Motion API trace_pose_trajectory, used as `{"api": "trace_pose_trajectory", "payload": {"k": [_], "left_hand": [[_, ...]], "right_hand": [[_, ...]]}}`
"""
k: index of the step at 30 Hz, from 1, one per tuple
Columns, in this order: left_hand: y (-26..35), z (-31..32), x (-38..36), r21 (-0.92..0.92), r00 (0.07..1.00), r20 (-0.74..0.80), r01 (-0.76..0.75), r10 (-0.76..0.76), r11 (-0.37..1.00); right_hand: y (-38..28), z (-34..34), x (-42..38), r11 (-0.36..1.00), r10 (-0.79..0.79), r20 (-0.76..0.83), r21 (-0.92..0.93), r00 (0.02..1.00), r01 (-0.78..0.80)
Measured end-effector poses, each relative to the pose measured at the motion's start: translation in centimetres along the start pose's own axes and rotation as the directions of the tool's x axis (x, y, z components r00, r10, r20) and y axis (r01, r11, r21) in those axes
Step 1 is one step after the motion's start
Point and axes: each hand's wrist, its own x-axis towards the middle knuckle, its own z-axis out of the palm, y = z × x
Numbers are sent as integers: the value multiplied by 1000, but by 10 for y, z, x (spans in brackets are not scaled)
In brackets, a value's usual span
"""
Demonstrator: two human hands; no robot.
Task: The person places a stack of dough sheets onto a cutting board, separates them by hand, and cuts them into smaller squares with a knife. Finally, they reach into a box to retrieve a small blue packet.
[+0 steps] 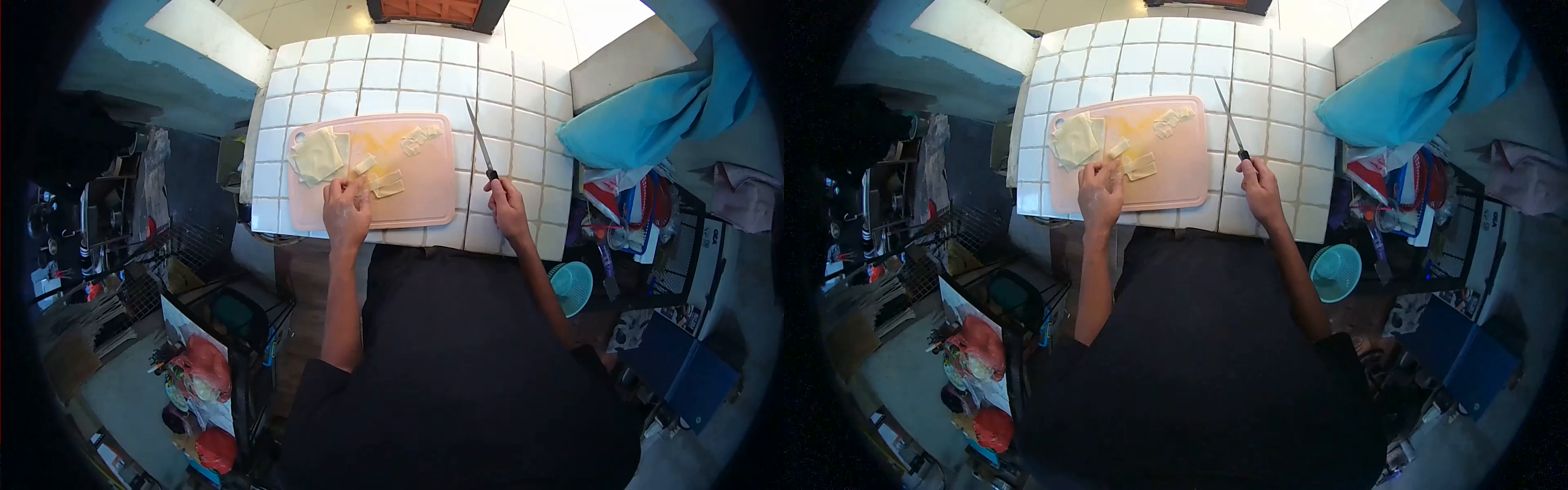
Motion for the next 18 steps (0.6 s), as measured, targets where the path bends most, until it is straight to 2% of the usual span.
{"api": "trace_pose_trajectory", "payload": {"k": [2,5,7,11,15,17,18], "left_hand": [[-3,0,-1,-58,995,15,-99,100,993],[-7,0,3,-69,986,24,-162,164,984],[-9,1,6,-64,981,37,-190,192,980],[-10,-2,11,-67,968,78,-235,240,970],[1,-7,13,-113,970,-3,-241,242,964],[18,-12,11,-324,998,37,-27,41,946],[26,-11,12,-325,999,37,-25,39,945]], "right_hand": [[7,0,2,1000,-13,-1,-10,1000,13],[10,2,2,994,-102,3,-35,995,102],[4,0,-2,1000,-4,-4,18,1000,4],[7,1,-4,1000,-7,12,27,1000,7],[2,0,-7,998,-11,0,58,1000,11],[2,-1,-9,999,-11,-13,51,1000,12],[2,-1,-10,997,-2,-8,73,1000,2]]}}
